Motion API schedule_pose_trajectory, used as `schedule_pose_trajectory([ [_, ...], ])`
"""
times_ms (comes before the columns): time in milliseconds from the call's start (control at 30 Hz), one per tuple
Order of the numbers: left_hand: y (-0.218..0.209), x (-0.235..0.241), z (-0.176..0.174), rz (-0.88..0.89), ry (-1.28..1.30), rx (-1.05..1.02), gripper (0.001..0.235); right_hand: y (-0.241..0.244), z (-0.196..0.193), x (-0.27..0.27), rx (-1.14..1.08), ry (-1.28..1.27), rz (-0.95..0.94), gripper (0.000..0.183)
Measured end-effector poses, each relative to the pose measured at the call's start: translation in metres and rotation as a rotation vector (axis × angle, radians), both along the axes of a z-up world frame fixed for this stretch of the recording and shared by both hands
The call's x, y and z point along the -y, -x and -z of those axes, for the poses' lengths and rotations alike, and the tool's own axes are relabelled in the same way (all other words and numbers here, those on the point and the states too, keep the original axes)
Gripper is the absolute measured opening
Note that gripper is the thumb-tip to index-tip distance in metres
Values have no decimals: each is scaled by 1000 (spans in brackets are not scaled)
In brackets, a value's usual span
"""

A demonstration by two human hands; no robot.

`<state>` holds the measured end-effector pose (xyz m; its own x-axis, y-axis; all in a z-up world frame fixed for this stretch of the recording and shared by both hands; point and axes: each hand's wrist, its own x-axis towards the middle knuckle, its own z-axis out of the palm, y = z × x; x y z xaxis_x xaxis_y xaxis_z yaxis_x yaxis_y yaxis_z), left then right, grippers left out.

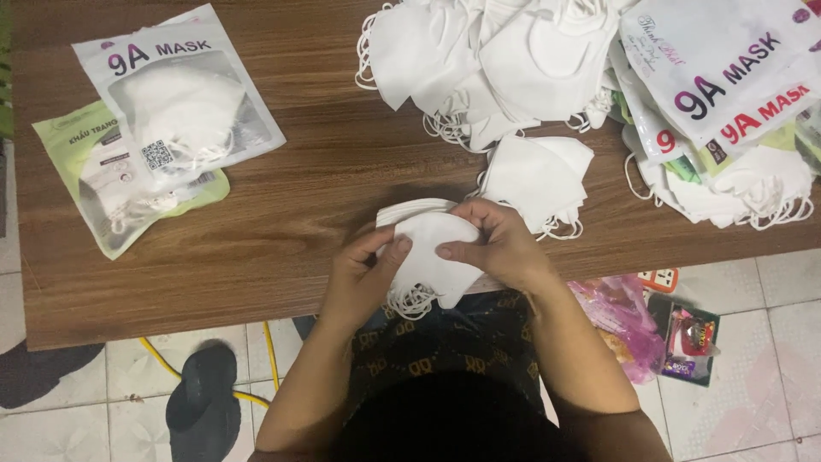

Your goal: Folding and stacking face masks on a table in preparation for packaging.

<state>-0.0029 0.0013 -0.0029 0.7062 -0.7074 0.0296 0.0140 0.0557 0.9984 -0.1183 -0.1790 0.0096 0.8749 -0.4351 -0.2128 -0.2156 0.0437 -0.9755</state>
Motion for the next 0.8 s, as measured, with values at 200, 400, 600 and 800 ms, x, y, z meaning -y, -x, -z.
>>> schedule_pose_trajectory([
  [200, 2, 1, -3, -32, 28, 21, 18, -2, -2, 0, 12, 34, -25, 33],
  [400, -1, 0, 7, -66, 15, 19, 15, 4, -18, 4, 55, 182, 42, 38],
  [600, -9, -8, 11, -154, -65, 7, 17, 26, -4, 63, -152, 1055, 313, 38],
  [800, -9, -4, -2, -144, -38, -26, 18, 35, 37, 99, -466, 1166, 293, 71],
])
